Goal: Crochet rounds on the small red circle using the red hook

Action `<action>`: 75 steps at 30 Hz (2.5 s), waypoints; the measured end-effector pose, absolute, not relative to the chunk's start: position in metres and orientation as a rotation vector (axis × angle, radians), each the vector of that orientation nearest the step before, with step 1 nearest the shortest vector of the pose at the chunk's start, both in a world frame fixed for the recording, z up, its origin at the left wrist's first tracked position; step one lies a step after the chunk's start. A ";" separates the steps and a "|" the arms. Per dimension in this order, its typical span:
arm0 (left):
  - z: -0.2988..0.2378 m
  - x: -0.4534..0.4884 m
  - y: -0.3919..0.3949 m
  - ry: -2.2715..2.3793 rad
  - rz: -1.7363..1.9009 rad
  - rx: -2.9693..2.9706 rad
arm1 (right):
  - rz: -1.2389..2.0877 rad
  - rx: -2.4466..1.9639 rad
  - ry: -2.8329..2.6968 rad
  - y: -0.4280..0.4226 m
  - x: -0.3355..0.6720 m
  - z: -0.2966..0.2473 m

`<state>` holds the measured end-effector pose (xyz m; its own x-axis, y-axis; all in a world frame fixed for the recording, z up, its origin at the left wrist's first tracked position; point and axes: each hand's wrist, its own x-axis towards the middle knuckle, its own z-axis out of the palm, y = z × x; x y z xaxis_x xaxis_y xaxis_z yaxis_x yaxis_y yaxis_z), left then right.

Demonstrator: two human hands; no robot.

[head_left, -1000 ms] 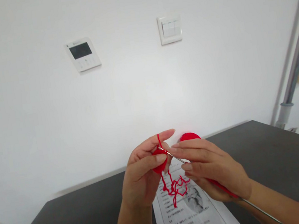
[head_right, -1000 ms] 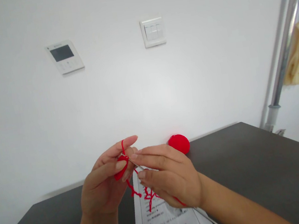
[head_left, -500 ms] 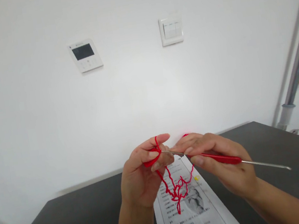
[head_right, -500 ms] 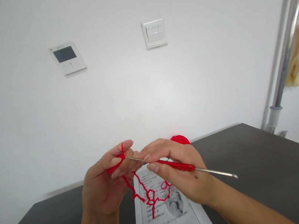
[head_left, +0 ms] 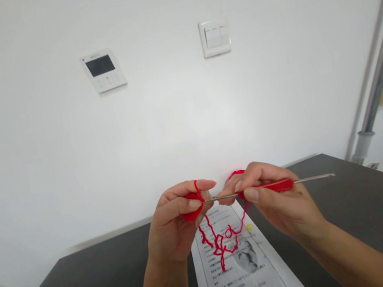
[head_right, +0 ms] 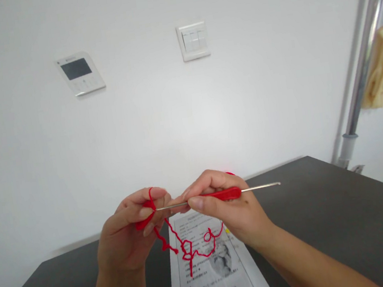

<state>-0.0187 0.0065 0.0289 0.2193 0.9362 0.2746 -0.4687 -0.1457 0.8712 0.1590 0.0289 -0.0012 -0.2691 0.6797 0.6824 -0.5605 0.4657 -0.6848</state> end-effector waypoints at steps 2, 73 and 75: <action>0.029 -0.019 0.005 0.607 1.361 1.161 | 1.284 -0.110 -1.328 0.029 0.153 -0.003; 0.029 -0.009 -0.002 0.806 1.482 1.181 | -0.178 -0.128 -1.912 0.049 0.166 -0.013; 0.029 -0.008 -0.004 0.800 1.492 1.149 | -0.146 -0.141 -1.898 0.048 0.164 -0.014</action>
